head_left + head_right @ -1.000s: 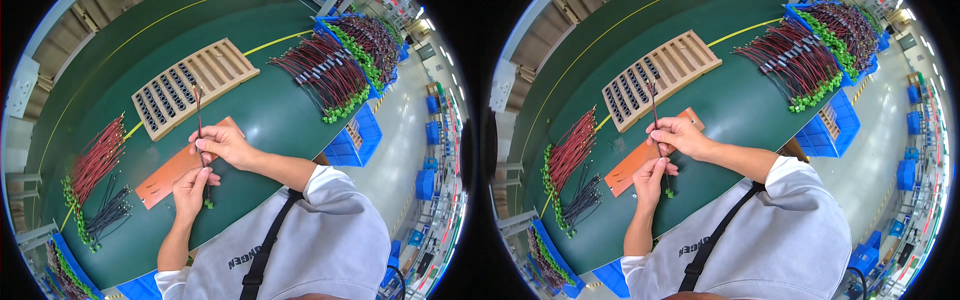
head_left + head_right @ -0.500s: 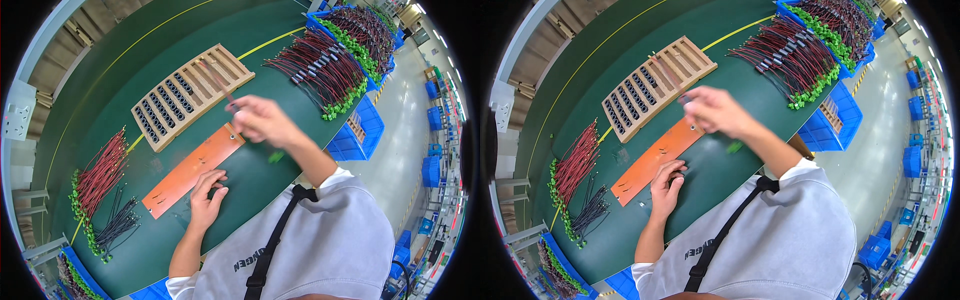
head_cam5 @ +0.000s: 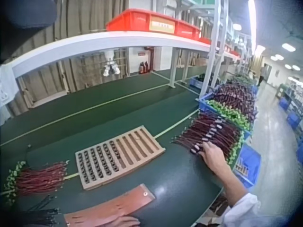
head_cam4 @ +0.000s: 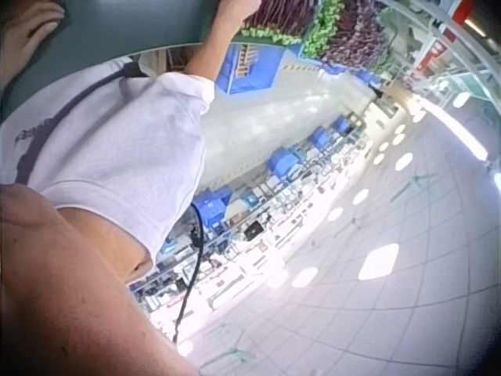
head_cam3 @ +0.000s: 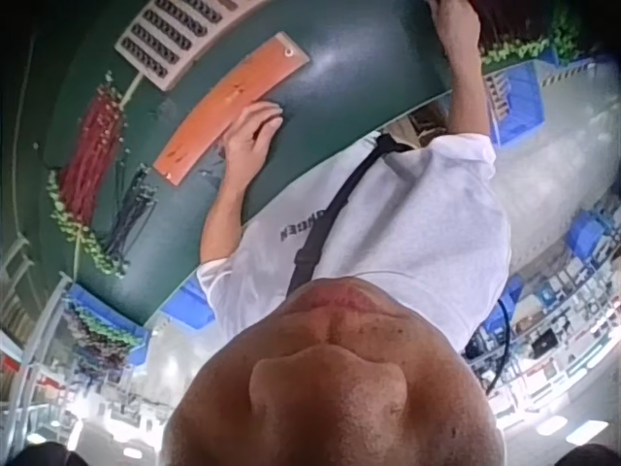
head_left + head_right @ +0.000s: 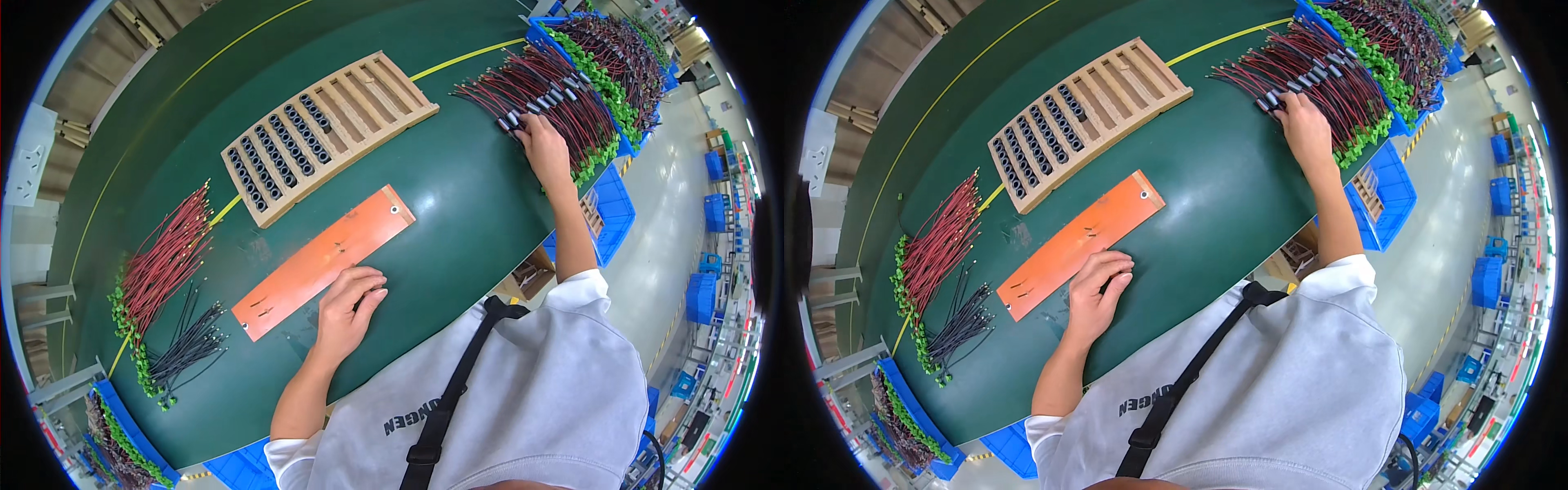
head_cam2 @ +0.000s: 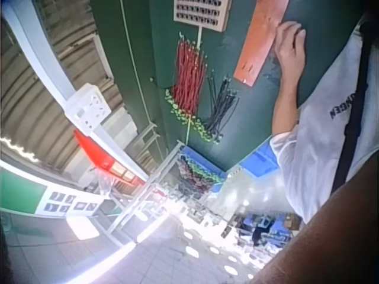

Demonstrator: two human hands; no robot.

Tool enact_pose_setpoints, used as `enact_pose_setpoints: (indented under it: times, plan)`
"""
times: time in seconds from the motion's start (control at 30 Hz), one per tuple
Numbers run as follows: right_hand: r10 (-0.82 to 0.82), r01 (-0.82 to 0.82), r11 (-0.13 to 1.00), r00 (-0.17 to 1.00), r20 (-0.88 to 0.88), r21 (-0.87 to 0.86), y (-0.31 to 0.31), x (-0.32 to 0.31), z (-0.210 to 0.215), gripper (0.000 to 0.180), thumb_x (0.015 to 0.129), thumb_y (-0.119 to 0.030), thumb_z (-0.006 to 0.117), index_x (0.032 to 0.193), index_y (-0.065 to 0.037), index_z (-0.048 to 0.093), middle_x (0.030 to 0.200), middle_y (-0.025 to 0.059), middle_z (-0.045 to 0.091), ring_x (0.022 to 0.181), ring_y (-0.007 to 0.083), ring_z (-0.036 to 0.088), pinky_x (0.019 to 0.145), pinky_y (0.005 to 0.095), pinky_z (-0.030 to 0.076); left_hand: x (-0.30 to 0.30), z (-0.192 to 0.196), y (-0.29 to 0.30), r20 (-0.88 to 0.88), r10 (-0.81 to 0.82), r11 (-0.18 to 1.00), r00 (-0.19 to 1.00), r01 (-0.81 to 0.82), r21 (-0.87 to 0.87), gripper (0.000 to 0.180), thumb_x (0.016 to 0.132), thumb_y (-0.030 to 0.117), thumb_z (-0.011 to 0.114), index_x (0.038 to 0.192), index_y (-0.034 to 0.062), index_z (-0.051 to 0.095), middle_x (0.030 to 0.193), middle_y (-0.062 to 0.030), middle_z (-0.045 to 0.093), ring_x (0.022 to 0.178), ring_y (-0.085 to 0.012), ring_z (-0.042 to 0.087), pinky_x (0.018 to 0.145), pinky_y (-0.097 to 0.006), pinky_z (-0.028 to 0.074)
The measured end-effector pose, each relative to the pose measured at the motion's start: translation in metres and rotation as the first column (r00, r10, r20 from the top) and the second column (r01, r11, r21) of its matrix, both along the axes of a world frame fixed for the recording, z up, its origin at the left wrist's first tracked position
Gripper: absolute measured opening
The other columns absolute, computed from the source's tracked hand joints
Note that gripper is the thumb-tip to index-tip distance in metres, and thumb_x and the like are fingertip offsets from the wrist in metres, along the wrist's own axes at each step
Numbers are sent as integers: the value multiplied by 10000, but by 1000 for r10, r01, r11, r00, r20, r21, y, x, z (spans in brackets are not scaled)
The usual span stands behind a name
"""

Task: The person assembles wire harnesses by hand at a green workbench. They pick up red and black wires with green connectors, insert a gray cylindrical component, and secure the assembly with a black zip tie using a wooden jig for alignment. The finished units are placed into a blue bin.

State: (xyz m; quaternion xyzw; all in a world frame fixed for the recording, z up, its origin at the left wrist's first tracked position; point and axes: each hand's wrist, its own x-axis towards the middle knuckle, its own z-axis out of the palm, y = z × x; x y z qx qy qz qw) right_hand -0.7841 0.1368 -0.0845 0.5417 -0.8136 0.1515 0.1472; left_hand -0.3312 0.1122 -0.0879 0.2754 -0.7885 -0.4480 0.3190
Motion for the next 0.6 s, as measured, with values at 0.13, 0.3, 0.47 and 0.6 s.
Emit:
enact_pose_setpoints:
  times: [0.13, 0.3, 0.47, 0.6]
  plan:
    - [-21, 27, 999, 974, -226, 22, 1, 11, 7, 260, 884, -249, 737, 1094, -109, 674, 977, 83, 658, 934, 298, 663, 764, 441, 559, 2, -1, 2, 13, 2, 999, 1000, -2, 54, 136, 889, 27, 740, 1018, -14, 733, 1066, -115, 697, 942, -239, 686, 805, -331, 552]
    - [307, -310, 927, 950, -48, -210, -50, 94, 31, 215, 891, -181, 740, 1065, -65, 690, 1011, 121, 660, 974, 319, 644, 835, 425, 546, 1, -1, 1, 1, -5, 993, 1000, 5, 116, 124, 893, 22, 731, 1012, -13, 734, 1068, -121, 699, 974, -248, 683, 840, -334, 546]
    - [633, -608, 768, 669, 390, -204, -147, 188, 4, 187, 946, -197, 666, 1037, -35, 675, 1081, 170, 677, 941, 405, 671, 844, 481, 547, 6, -9, -1, -38, -16, 999, 999, 18, 36, 129, 908, 52, 734, 1021, -10, 730, 1065, -112, 697, 972, -241, 682, 844, -346, 554]
    - [480, -472, 876, 837, 263, -98, -200, 202, -24, 317, 903, -247, 718, 1126, -22, 704, 1077, 198, 709, 946, 375, 698, 828, 460, 554, 7, -8, 5, -114, 12, 1000, 993, -16, -27, 125, 908, 68, 742, 1008, -7, 729, 1055, -112, 700, 980, -255, 686, 847, -360, 564]
